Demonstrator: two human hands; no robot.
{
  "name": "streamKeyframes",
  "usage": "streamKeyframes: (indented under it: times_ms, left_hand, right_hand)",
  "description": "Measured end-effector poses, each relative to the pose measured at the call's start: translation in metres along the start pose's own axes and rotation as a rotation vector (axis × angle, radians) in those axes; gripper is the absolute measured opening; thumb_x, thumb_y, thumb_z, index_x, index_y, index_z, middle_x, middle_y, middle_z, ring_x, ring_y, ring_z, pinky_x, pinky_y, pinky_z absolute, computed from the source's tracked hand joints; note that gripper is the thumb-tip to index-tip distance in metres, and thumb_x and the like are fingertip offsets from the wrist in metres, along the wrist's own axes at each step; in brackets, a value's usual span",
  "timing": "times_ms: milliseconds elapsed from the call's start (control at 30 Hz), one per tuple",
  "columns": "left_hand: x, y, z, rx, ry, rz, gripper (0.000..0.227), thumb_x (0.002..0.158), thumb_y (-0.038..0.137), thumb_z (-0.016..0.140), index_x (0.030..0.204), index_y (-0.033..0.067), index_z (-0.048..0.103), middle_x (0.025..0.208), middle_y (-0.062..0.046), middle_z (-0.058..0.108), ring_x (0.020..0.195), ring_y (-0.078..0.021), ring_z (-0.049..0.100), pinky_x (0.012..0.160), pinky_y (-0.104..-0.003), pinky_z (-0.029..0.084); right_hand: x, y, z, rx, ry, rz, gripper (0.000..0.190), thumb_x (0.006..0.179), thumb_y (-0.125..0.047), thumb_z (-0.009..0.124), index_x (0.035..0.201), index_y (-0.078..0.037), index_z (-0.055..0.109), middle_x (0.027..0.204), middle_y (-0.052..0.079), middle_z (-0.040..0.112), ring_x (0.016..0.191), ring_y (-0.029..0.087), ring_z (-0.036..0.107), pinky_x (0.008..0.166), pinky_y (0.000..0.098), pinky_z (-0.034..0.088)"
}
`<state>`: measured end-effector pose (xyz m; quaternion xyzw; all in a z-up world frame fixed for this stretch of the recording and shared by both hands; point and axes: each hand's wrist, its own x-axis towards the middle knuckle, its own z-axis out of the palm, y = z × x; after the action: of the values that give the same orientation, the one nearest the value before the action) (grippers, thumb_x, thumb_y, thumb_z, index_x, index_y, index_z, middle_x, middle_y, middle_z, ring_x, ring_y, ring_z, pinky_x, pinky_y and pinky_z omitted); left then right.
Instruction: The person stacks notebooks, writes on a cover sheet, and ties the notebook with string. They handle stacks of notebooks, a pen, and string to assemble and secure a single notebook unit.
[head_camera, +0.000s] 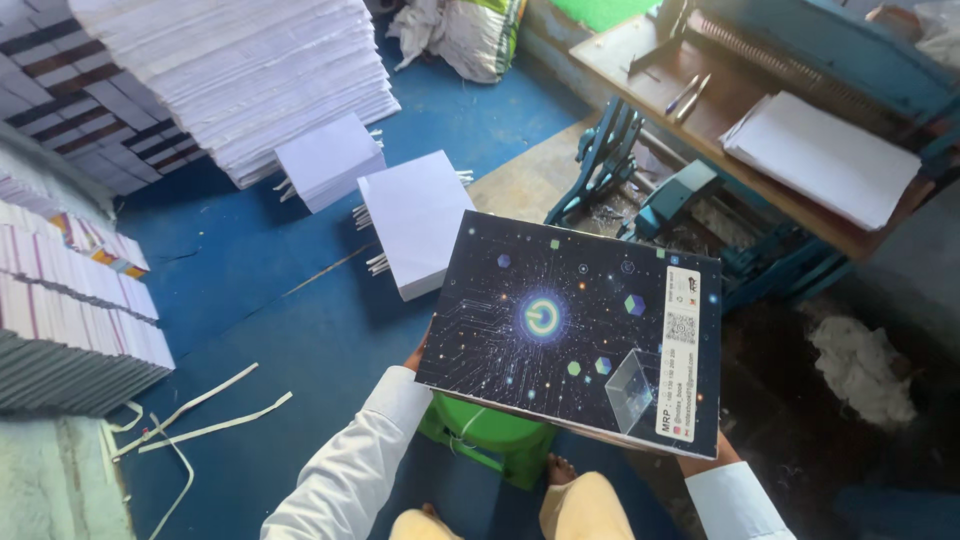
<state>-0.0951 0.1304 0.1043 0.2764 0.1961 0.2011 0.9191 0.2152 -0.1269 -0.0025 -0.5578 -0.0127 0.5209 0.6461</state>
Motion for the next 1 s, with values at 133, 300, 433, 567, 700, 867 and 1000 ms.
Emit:
streamKeyframes:
  times_ms: [133, 300, 433, 567, 700, 867, 1000]
  left_hand:
    - [0.011, -0.012, -0.048, 0.026, 0.009, 0.005, 0.037, 0.102, 0.019, 0.055, 0.129, -0.0040, 0.065, 0.113, -0.018, 0.074, 0.089, -0.0214, 0.077, 0.073, -0.033, 0.066]
    - [0.041, -0.039, -0.141, 0.209, 0.057, 0.048, 0.034, 0.101, 0.021, 0.059, 0.122, -0.0048, 0.067, 0.102, -0.017, 0.075, 0.078, -0.0195, 0.075, 0.064, -0.031, 0.064]
    - [0.068, -0.067, -0.219, 0.355, 0.069, 0.080, 0.038, 0.102, 0.032, 0.061, 0.107, -0.0044, 0.070, 0.086, -0.012, 0.072, 0.065, -0.0143, 0.069, 0.050, -0.028, 0.059]
    - [0.089, -0.091, -0.266, 0.414, 0.160, 0.063, 0.043, 0.100, 0.042, 0.058, 0.101, 0.0000, 0.069, 0.082, -0.007, 0.071, 0.062, -0.0123, 0.067, 0.049, -0.028, 0.058]
    - [0.094, -0.101, -0.288, 0.520, 0.122, 0.129, 0.054, 0.099, 0.053, 0.050, 0.104, 0.0022, 0.068, 0.083, -0.005, 0.071, 0.066, -0.0104, 0.069, 0.053, -0.028, 0.061]
    - [0.097, -0.112, -0.299, 0.535, 0.197, 0.063, 0.062, 0.097, 0.061, 0.049, 0.108, 0.0026, 0.068, 0.082, -0.005, 0.070, 0.066, -0.0097, 0.068, 0.052, -0.028, 0.060]
    - [0.101, -0.123, -0.312, 0.459, 0.216, 0.025, 0.060, 0.095, 0.060, 0.054, 0.114, 0.0045, 0.067, 0.085, -0.005, 0.071, 0.066, -0.0118, 0.068, 0.053, -0.029, 0.058]
  right_hand:
    - [0.021, 0.048, 0.000, 0.003, 0.041, 0.024, 0.044, 0.099, -0.041, 0.054, 0.117, -0.003, 0.066, 0.100, 0.015, 0.072, 0.082, 0.025, 0.070, 0.066, 0.0407, 0.060]
    - [0.056, 0.106, -0.002, -0.009, 0.080, 0.058, 0.045, 0.099, -0.042, 0.054, 0.117, -0.003, 0.065, 0.100, 0.015, 0.072, 0.082, 0.025, 0.070, 0.066, 0.0408, 0.060]
    - [0.085, 0.153, -0.010, -0.019, 0.103, 0.101, 0.046, 0.098, -0.043, 0.054, 0.118, -0.003, 0.065, 0.100, 0.015, 0.072, 0.082, 0.025, 0.070, 0.066, 0.0408, 0.060]
    - [0.108, 0.193, -0.025, -0.015, 0.142, 0.129, 0.046, 0.098, -0.043, 0.054, 0.118, -0.003, 0.065, 0.100, 0.015, 0.072, 0.082, 0.025, 0.070, 0.066, 0.0409, 0.060]
    - [0.123, 0.227, -0.034, -0.018, 0.173, 0.162, 0.047, 0.098, -0.044, 0.054, 0.118, -0.003, 0.065, 0.100, 0.015, 0.072, 0.082, 0.025, 0.070, 0.066, 0.0410, 0.060]
    - [0.136, 0.250, -0.043, -0.028, 0.189, 0.180, 0.048, 0.098, -0.045, 0.054, 0.119, -0.003, 0.065, 0.100, 0.015, 0.072, 0.082, 0.026, 0.070, 0.066, 0.0410, 0.060]
    - [0.143, 0.257, -0.046, -0.043, 0.183, 0.191, 0.049, 0.098, -0.046, 0.054, 0.119, -0.003, 0.065, 0.100, 0.015, 0.072, 0.082, 0.026, 0.070, 0.066, 0.0411, 0.060]
